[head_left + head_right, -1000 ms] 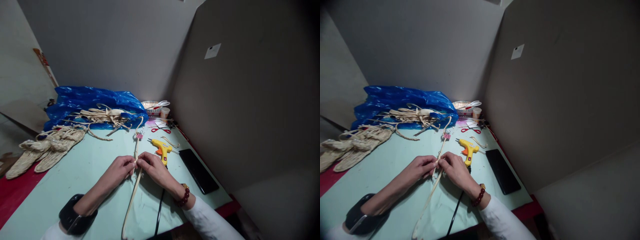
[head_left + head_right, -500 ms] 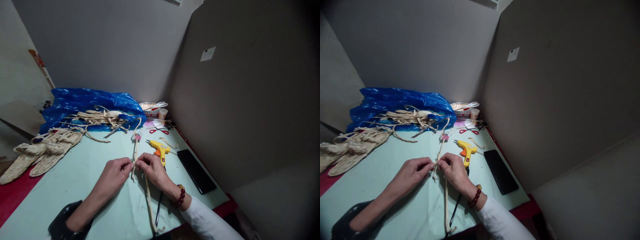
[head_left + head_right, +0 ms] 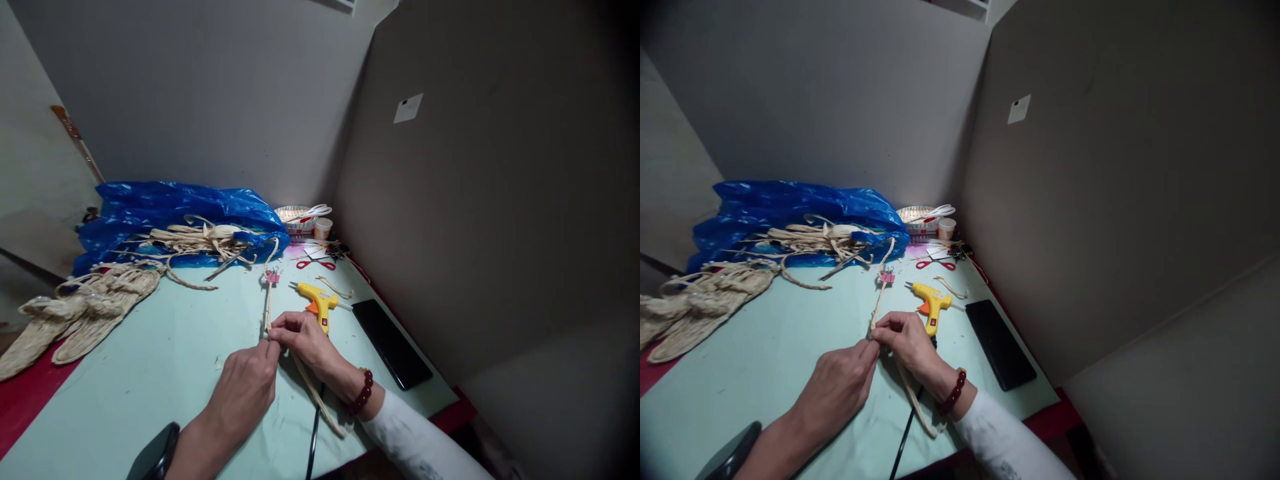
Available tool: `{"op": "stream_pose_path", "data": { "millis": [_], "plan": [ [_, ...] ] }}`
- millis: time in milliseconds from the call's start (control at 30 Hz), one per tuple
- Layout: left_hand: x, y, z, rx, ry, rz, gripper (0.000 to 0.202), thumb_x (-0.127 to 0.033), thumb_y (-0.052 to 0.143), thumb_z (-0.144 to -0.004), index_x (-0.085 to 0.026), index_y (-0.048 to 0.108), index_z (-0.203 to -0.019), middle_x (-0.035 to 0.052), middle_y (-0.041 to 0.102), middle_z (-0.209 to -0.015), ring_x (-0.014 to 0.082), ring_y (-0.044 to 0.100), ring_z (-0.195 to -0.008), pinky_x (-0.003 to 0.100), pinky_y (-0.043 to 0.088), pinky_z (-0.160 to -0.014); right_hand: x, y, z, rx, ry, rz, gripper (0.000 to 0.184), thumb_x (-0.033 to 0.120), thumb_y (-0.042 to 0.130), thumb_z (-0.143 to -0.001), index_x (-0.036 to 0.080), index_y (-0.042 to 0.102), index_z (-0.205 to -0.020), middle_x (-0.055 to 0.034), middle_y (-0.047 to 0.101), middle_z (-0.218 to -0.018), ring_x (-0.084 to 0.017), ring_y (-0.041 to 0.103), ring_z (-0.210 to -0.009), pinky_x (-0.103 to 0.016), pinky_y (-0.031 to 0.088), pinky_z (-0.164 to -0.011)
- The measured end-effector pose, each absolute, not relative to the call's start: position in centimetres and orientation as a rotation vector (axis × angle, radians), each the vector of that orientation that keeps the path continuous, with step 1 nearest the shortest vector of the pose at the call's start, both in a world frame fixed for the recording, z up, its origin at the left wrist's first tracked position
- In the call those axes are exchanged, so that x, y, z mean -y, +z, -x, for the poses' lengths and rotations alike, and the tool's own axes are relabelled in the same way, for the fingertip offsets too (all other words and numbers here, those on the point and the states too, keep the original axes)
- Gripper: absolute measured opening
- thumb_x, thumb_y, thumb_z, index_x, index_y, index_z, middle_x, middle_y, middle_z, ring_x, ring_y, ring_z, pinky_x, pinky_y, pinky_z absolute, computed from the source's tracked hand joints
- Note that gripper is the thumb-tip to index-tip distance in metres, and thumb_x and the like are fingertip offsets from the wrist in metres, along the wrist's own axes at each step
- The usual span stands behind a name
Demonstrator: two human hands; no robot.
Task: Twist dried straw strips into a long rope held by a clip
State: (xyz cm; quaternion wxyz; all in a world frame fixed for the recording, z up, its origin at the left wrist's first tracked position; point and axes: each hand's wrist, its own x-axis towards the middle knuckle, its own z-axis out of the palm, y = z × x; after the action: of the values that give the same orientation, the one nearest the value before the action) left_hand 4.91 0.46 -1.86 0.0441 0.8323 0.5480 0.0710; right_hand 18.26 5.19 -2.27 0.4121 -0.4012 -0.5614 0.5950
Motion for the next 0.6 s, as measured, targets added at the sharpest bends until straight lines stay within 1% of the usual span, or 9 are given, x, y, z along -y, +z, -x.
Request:
{"op": "stream_pose_path", "data": {
  "millis": [67, 133, 200, 267, 367, 433, 467, 533, 600],
  "plan": [
    [-0.3, -1.4, -4.9, -1.664, 0.240, -2.538, 0.036, -0.015, 0.027, -0.091, -0.015, 0.063, -0.091, 0.0121, 0.067, -0.081, 0.0250, 0.064, -0.073, 0.034, 0.037, -0.062, -5.1, -2.3, -18.2, 1.416, 1.494, 1.020, 0.014, 0.026, 0.068, -0.067, 0.014, 0.062, -0.070, 0.0012, 0.055, -0.060, -0.011, 0.044, -0.057, -0.022, 0.034, -0.054],
    [-0.4, -0.9, -4.5, -1.650, 0.342, -2.500, 0.035, -0.026, 0.032, -0.092, -0.017, 0.064, -0.083, 0.0100, 0.066, -0.078, 0.0236, 0.062, -0.072, 0.033, 0.037, -0.062, -5.1, -2.3, -18.3, 1.400, 1.500, 1.000, 0.013, 0.025, 0.068, -0.067, 0.014, 0.062, -0.070, 0.0012, 0.055, -0.061, -0.010, 0.045, -0.057, -0.022, 0.034, -0.054],
    [-0.7, -0.5, -3.9, -1.695, 0.516, -2.391, 0.038, -0.036, 0.034, -0.091, -0.019, 0.062, -0.072, 0.0072, 0.063, -0.073, 0.0215, 0.060, -0.069, 0.032, 0.036, -0.063, -5.1, -2.3, -18.4, 1.378, 1.510, 0.976, 0.014, 0.026, 0.069, -0.069, 0.014, 0.062, -0.071, 0.0008, 0.055, -0.062, -0.010, 0.044, -0.057, -0.022, 0.034, -0.054],
    [-1.5, -0.3, -3.2, -1.760, 0.730, -2.187, 0.039, -0.039, 0.036, -0.090, -0.019, 0.059, -0.066, 0.0053, 0.060, -0.070, 0.0198, 0.057, -0.069, 0.031, 0.037, -0.066, -5.0, -2.4, -18.5, 1.371, 1.517, 0.963, 0.017, 0.029, 0.069, -0.070, 0.014, 0.062, -0.072, -0.0002, 0.057, -0.064, -0.010, 0.045, -0.058, -0.022, 0.035, -0.054],
    [-2.7, -0.3, -2.6, -1.508, 0.897, -1.756, 0.026, -0.040, 0.045, -0.084, -0.019, 0.058, -0.078, 0.0039, 0.060, -0.077, 0.0187, 0.056, -0.074, 0.030, 0.041, -0.070, -4.9, -2.6, -18.7, 1.363, 1.537, 0.926, 0.018, 0.032, 0.067, -0.073, 0.014, 0.063, -0.076, -0.0017, 0.060, -0.067, -0.012, 0.049, -0.060, -0.023, 0.038, -0.057],
    [-3.3, -0.5, -2.7, -1.191, 0.828, -1.447, 0.026, -0.043, 0.051, -0.080, -0.018, 0.055, -0.084, 0.0016, 0.058, -0.072, 0.0147, 0.054, -0.064, 0.027, 0.042, -0.062, -4.9, -2.7, -18.7, 1.366, 1.541, 0.895, 0.016, 0.030, 0.064, -0.076, 0.014, 0.063, -0.077, -0.0016, 0.060, -0.066, -0.013, 0.050, -0.061, -0.024, 0.039, -0.059],
    [-3.5, -0.7, -2.8, -1.087, 0.800, -1.323, 0.027, -0.044, 0.054, -0.078, -0.017, 0.052, -0.085, -0.0008, 0.055, -0.068, 0.0112, 0.049, -0.055, 0.024, 0.038, -0.054, -4.9, -2.8, -18.7, 1.376, 1.534, 0.895, 0.014, 0.028, 0.063, -0.077, 0.014, 0.063, -0.078, -0.0013, 0.060, -0.065, -0.012, 0.050, -0.060, -0.024, 0.039, -0.059],
    [-3.6, -1.0, -3.0, -1.008, 0.787, -1.175, 0.031, -0.045, 0.059, -0.075, -0.018, 0.048, -0.084, -0.0068, 0.045, -0.060, 0.0045, 0.032, -0.043, 0.019, 0.024, -0.042, -5.0, -2.8, -18.7, 1.423, 1.501, 0.933, 0.010, 0.023, 0.062, -0.077, 0.013, 0.063, -0.077, -0.0005, 0.060, -0.064, -0.011, 0.049, -0.059, -0.023, 0.037, -0.058],
    [-3.5, -1.2, -3.2, -1.019, 0.791, -1.137, 0.033, -0.045, 0.062, -0.072, -0.019, 0.045, -0.082, -0.0109, 0.035, -0.056, 0.0023, 0.018, -0.040, 0.019, 0.011, -0.040, -4.9, -2.6, -18.8, 1.523, 1.420, 1.011, 0.008, 0.019, 0.060, -0.078, 0.013, 0.065, -0.077, -0.0005, 0.061, -0.065, -0.011, 0.049, -0.059, -0.022, 0.035, -0.057]
  ]
}}
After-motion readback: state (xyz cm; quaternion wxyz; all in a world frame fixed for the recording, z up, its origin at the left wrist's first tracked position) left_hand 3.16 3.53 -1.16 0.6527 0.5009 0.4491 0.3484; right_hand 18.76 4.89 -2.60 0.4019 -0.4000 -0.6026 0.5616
